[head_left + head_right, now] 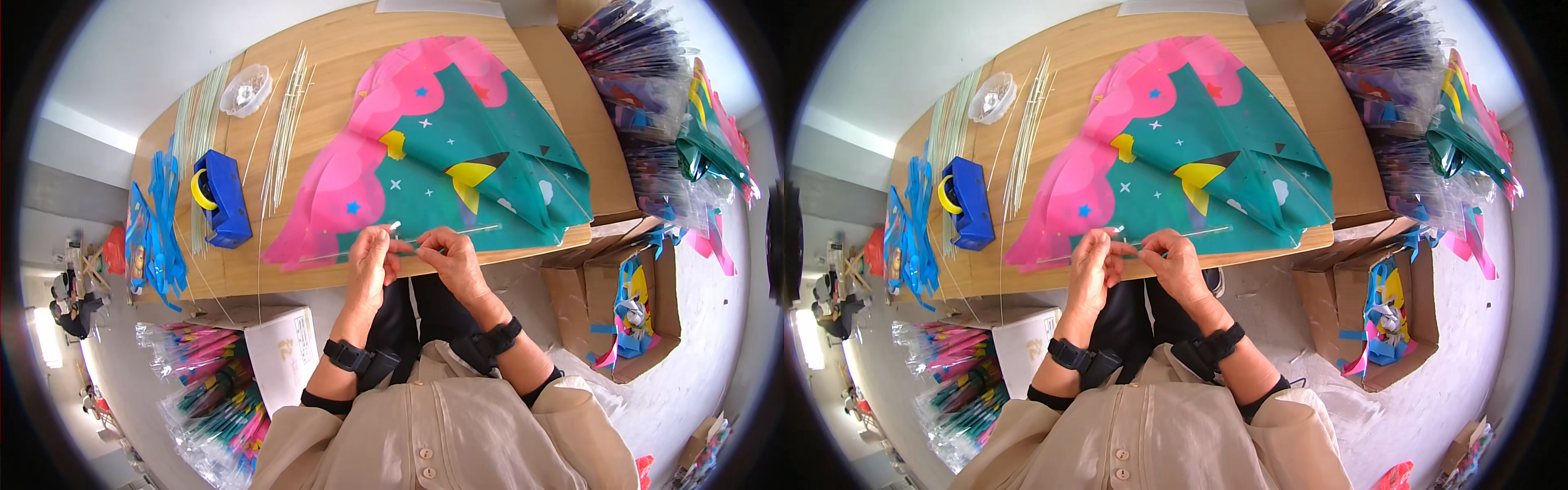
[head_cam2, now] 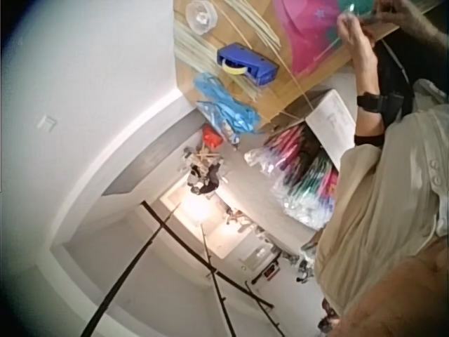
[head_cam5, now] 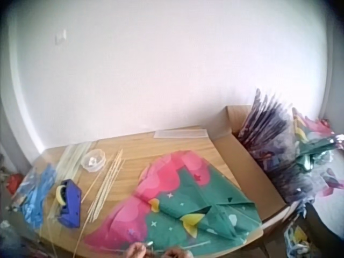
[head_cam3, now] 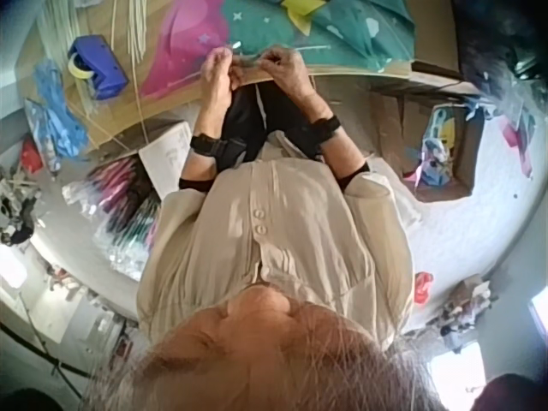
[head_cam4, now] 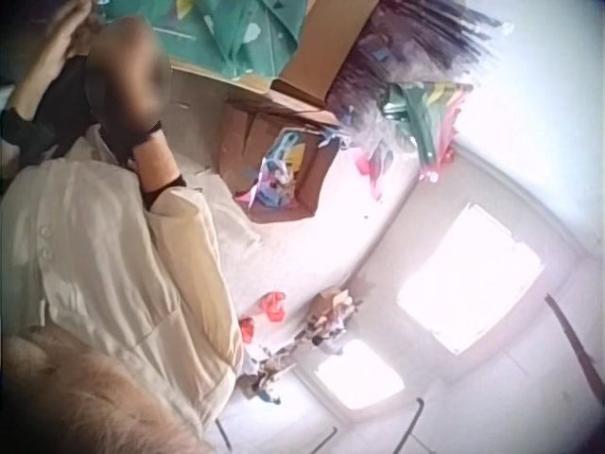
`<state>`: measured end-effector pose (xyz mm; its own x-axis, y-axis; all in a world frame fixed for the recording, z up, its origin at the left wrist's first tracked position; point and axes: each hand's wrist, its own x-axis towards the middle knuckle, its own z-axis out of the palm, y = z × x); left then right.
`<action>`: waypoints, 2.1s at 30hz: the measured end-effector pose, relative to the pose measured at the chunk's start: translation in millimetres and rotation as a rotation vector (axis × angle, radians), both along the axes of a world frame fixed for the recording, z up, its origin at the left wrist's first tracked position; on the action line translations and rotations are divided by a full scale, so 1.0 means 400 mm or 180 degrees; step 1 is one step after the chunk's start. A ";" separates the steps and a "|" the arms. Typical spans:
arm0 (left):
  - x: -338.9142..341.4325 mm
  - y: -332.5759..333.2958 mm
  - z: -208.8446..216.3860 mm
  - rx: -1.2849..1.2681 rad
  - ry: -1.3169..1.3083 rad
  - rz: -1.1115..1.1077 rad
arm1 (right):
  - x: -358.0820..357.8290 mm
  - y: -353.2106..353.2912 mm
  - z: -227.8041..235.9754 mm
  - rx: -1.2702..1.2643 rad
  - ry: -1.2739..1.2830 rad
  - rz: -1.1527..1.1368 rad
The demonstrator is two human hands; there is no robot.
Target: The recorder is assembling a kite by attaching support rods and strings to the kite fabric.
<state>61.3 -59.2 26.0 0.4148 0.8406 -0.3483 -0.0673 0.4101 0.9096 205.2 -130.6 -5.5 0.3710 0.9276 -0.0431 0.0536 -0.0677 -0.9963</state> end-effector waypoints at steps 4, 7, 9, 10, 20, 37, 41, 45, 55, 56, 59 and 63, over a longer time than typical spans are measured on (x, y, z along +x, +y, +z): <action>-0.004 0.000 -0.014 0.0158 0.0277 0.0426 | -0.031 -0.010 0.004 -0.0458 0.2650 -0.0786; 0.005 -0.012 0.011 -0.0019 0.0166 0.0402 | -0.046 -0.021 -0.006 -0.0402 0.3691 -0.0972; 0.025 -0.027 0.012 0.0056 -0.0001 0.0473 | -0.058 -0.025 0.000 -0.0385 0.3906 -0.1030; 0.033 -0.028 0.005 -0.0098 -0.0108 0.0538 | -0.065 -0.027 0.000 -0.0373 0.3946 -0.1011; 0.004 0.059 -0.012 0.1336 0.0603 -0.0041 | -0.058 -0.081 0.045 -0.0981 0.3082 -0.0977; 0.035 0.125 -0.045 0.2048 0.1235 -0.1509 | -0.017 -0.040 0.027 0.0444 -0.2394 -0.0173; 0.038 0.127 -0.043 0.2118 0.1288 -0.1588 | -0.019 -0.031 0.012 0.0410 -0.2405 -0.0076; 0.038 0.126 -0.049 0.2215 0.1354 -0.1596 | -0.021 -0.027 0.008 0.0387 -0.2471 0.0008; 0.040 0.122 -0.056 0.2527 0.1520 -0.1491 | -0.026 -0.026 0.020 0.0167 -0.3031 0.0302; 0.042 0.121 -0.055 0.2585 0.1515 -0.1449 | -0.026 -0.026 0.021 0.0156 -0.3059 0.0324; 0.040 0.120 -0.060 0.2761 0.1610 -0.1448 | -0.026 -0.026 0.023 0.0127 -0.3147 0.0399; 0.038 0.112 -0.060 0.2975 0.1784 -0.1353 | -0.023 -0.027 0.022 0.0142 -0.3221 0.0451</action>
<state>76.6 -14.3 2.1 0.7088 0.6970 0.1086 0.4206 -0.5413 0.7281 196.0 -141.6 3.5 0.1011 0.9589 0.2651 0.8758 0.0406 -0.4809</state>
